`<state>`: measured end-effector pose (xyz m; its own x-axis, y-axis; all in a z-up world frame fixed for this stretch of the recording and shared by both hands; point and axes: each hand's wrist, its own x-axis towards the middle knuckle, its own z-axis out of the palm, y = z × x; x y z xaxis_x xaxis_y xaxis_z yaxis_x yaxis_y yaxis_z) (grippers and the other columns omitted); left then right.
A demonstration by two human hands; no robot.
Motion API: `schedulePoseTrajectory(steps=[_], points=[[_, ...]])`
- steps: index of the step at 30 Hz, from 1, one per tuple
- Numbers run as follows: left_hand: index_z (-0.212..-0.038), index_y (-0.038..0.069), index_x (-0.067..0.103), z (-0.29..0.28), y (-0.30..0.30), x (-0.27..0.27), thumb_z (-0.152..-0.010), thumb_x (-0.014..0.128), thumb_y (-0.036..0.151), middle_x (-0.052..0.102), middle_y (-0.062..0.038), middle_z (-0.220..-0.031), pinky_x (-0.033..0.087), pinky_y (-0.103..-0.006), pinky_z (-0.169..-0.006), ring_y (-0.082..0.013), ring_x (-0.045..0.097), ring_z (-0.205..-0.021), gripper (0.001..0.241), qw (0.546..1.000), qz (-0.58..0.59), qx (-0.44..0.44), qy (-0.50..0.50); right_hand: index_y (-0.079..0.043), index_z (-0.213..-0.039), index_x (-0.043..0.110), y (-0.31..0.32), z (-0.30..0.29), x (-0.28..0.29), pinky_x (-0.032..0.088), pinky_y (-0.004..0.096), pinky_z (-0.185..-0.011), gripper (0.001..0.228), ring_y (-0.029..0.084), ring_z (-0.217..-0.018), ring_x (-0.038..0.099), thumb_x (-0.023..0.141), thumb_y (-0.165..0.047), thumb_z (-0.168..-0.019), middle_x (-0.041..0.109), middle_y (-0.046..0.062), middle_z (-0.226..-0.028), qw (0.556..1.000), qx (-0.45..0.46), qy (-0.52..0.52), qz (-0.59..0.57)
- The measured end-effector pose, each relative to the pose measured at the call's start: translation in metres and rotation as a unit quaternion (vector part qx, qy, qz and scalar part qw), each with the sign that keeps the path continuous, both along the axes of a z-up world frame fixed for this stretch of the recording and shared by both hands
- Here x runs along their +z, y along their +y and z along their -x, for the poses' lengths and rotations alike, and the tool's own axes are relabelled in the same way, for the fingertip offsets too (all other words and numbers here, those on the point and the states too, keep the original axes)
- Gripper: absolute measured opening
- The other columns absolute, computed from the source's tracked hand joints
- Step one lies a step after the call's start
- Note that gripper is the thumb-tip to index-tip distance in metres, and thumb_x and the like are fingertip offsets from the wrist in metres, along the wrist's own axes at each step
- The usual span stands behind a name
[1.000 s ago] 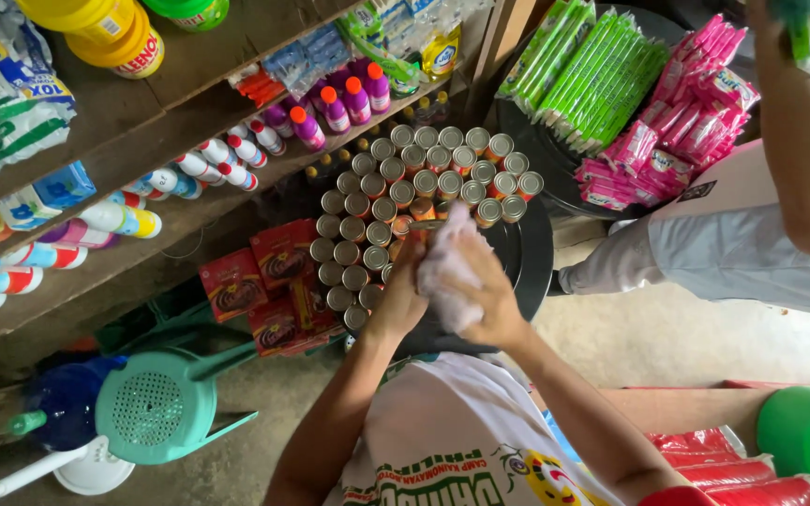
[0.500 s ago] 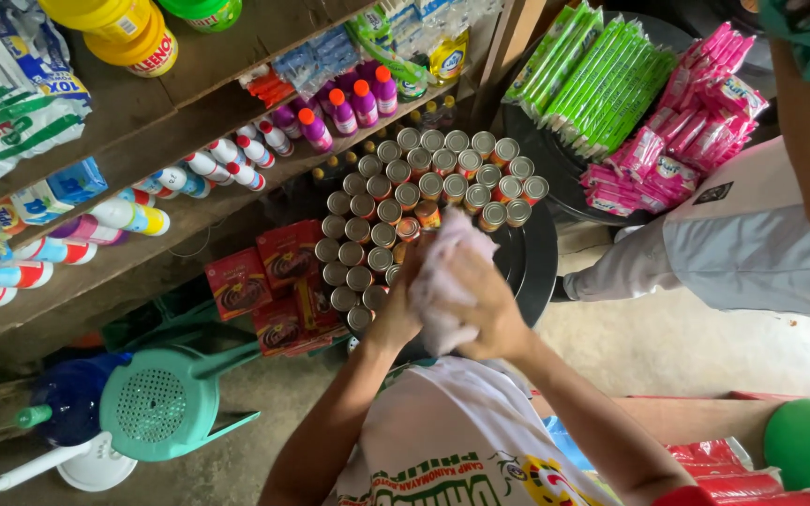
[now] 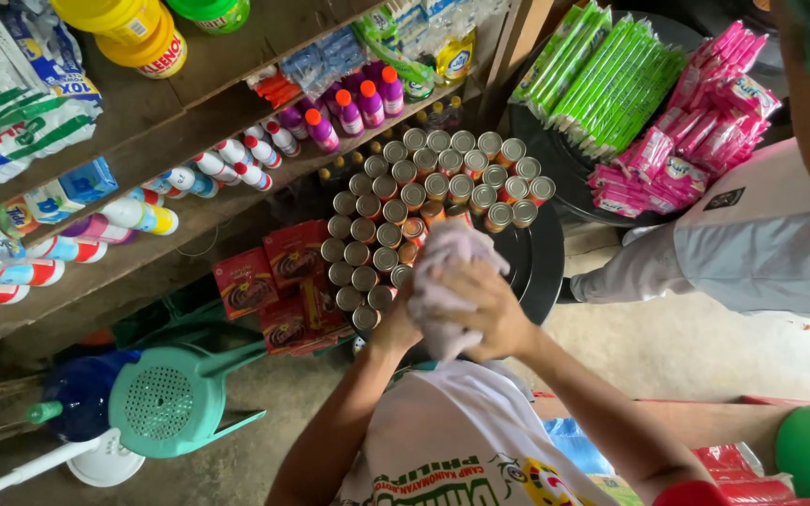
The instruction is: Wiping canned goods with a cloth and placing them on grocery store shelves.
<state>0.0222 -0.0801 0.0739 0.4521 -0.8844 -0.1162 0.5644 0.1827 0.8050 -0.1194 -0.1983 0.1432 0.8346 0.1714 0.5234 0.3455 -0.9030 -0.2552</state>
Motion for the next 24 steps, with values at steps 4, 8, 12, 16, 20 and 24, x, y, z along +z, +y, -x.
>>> schedulePoseTrajectory(steps=[4,8,12,16,20,24], points=[[-0.154,0.005,0.042,0.004,0.005,-0.012,-0.11,0.054,0.037,0.052,-0.01,-0.147,0.04,-0.0422,-0.116,-0.0233,0.049,-0.135,0.056,0.976,0.076,-0.011,0.205,-0.017,-0.131,0.072,-0.007,-0.01,-0.006,0.026,0.057,-0.129,0.052,0.046,-0.154,0.037,0.064,-0.038,-0.083,0.047,0.021,-0.16,0.97,-0.091,-0.021,-0.223],[-0.157,0.004,0.041,-0.001,0.011,0.012,-0.113,0.054,0.033,0.05,-0.01,-0.15,0.039,-0.0389,-0.117,-0.023,0.049,-0.136,0.054,0.984,0.11,-0.037,0.135,-0.017,-0.123,0.072,0.014,-0.005,-0.001,0.024,0.058,-0.125,0.052,0.051,-0.15,0.031,0.076,-0.042,-0.077,0.045,0.023,-0.156,0.988,-0.036,-0.051,-0.144],[-0.154,0.004,0.038,-0.002,0.008,0.031,-0.112,0.057,0.031,0.046,-0.013,-0.154,0.037,-0.0391,-0.12,-0.0249,0.045,-0.142,0.053,0.952,0.045,0.022,-0.301,-0.027,-0.122,0.077,0.008,-0.005,-0.013,0.025,0.057,-0.125,0.047,0.041,-0.151,0.04,0.073,-0.041,-0.078,0.05,0.012,-0.157,0.996,-0.001,-0.036,-0.084],[-0.16,0.0,0.037,-0.005,0.001,-0.023,-0.118,0.05,0.03,0.044,-0.014,-0.152,0.037,-0.0418,-0.117,-0.0259,0.043,-0.137,0.053,0.998,0.056,-0.002,0.035,-0.012,-0.13,0.071,0.008,-0.009,-0.008,0.024,0.059,-0.127,0.055,0.05,-0.153,0.034,0.066,-0.043,-0.085,0.038,0.023,-0.162,0.961,-0.101,-0.055,-0.25],[-0.162,-0.003,0.036,-0.006,-0.001,-0.024,-0.121,0.045,0.031,0.044,-0.017,-0.151,0.038,-0.0451,-0.113,-0.0282,0.045,-0.134,0.055,0.975,0.088,-0.03,0.203,-0.023,-0.125,0.074,0.022,0.008,-0.017,0.022,0.058,-0.128,0.05,0.048,-0.152,0.035,0.063,-0.045,-0.081,0.046,0.019,-0.158,0.992,-0.027,-0.038,-0.116],[-0.163,-0.005,0.034,0.009,0.004,-0.007,-0.121,0.043,0.033,0.045,-0.02,-0.152,0.04,-0.0473,-0.111,-0.0301,0.048,-0.133,0.057,0.97,0.105,-0.035,0.218,-0.022,-0.126,0.076,0.009,0.007,-0.019,0.021,0.057,-0.129,0.046,0.047,-0.155,0.036,0.066,-0.041,-0.085,0.045,0.018,-0.162,0.993,-0.037,-0.041,-0.102]])
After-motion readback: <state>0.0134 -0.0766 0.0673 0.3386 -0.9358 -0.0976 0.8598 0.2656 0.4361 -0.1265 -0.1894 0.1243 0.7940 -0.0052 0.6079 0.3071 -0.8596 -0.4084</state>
